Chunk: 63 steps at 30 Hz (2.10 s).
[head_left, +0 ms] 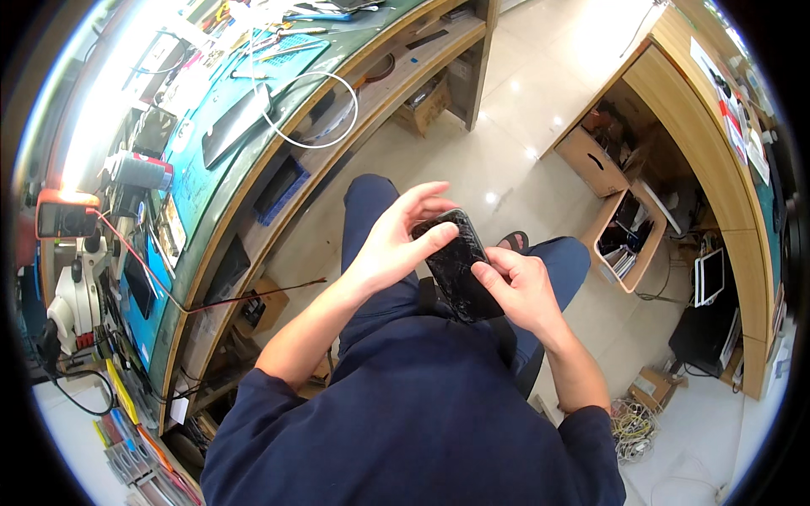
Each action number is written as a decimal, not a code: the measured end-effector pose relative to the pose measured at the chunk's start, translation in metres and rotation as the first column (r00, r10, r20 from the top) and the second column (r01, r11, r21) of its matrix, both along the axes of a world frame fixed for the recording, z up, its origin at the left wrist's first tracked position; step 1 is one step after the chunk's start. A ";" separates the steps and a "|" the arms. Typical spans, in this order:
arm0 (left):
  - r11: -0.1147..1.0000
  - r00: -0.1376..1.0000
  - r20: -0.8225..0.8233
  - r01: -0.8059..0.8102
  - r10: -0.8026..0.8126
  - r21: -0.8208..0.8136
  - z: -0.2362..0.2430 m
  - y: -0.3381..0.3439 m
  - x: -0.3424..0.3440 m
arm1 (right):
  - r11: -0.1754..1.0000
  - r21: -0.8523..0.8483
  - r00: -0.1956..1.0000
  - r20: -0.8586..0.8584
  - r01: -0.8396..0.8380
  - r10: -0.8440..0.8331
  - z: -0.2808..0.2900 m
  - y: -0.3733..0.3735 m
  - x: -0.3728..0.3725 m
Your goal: The person disassembles a smartphone by removing the back cover and using a screwdriver to detach internal components. They then reassemble the device by reconnecting the battery and other parts before closing the back cover.
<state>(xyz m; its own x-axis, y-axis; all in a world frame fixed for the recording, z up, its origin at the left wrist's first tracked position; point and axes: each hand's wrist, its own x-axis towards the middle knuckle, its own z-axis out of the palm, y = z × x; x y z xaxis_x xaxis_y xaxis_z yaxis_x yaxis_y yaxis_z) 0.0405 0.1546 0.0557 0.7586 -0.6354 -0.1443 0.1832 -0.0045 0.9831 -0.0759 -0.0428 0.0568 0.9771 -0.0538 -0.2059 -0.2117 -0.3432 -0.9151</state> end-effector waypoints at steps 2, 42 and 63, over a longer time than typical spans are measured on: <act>0.983 0.987 -0.003 0.158 -0.159 0.095 0.009 -0.006 0.010 | 0.997 -0.056 0.998 -0.022 -0.056 0.055 0.005 -0.003 -0.001; 0.712 0.359 -0.622 0.239 -0.696 -0.660 -0.006 -0.025 -0.019 | 0.947 0.280 0.985 0.025 0.160 -0.173 0.054 -0.027 0.010; 0.899 0.864 -0.272 0.439 -0.423 -0.005 0.008 -0.018 -0.016 | 0.927 0.327 0.972 0.078 0.185 -0.221 0.010 -0.037 -0.006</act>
